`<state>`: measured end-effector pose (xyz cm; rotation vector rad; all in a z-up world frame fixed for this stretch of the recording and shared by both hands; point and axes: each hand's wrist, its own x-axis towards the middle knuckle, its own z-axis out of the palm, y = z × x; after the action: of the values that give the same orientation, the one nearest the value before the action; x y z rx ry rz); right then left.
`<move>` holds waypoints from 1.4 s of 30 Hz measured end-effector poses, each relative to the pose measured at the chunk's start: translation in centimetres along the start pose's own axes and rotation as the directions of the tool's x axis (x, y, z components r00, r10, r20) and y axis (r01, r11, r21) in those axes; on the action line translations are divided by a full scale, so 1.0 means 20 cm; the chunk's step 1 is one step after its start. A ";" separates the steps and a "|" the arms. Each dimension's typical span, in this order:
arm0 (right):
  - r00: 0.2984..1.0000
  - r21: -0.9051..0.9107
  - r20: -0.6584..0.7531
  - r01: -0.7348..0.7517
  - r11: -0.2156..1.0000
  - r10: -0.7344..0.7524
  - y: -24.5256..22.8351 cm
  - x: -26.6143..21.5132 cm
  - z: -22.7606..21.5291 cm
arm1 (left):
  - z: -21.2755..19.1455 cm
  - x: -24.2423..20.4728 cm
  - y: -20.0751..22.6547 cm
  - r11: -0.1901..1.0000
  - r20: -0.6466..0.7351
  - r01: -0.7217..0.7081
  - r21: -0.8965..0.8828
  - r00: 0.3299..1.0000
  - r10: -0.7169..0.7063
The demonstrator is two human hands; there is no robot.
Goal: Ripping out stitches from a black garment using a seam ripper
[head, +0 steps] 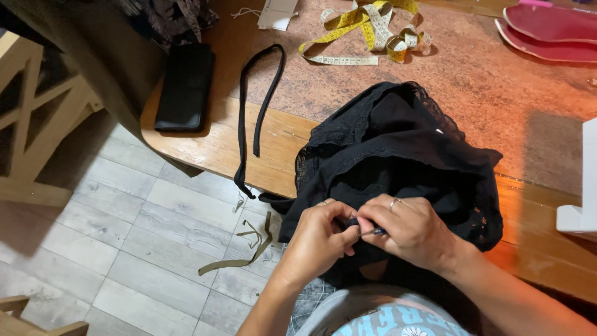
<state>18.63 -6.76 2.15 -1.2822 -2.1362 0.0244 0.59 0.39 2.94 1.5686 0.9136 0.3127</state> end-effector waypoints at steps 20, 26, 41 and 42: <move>0.745 0.639 0.227 -0.600 0.481 0.627 -0.01 -0.08 -0.02 | -0.02 0.08 -0.15 0.730 -0.072 0.001 -0.684 0.995 -0.068; 0.857 0.316 0.270 -0.509 0.801 0.438 -0.05 -0.07 0.01 | -0.14 0.04 0.02 0.763 -0.261 -0.164 -0.625 0.965 -0.006; 0.932 0.075 0.194 -0.325 0.943 0.306 -0.06 0.18 -0.09 | -0.15 0.20 -0.19 0.110 -0.182 -0.185 -0.977 0.983 0.036; 0.976 -0.022 0.115 -0.185 0.982 0.187 -0.04 0.21 -0.08 | -0.16 0.21 -0.21 0.096 -0.185 -0.185 -0.978 0.983 0.010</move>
<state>17.47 -4.38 5.92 -1.5174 -2.1075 0.1695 -0.31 5.36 -1.54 0.2356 0.4097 0.9390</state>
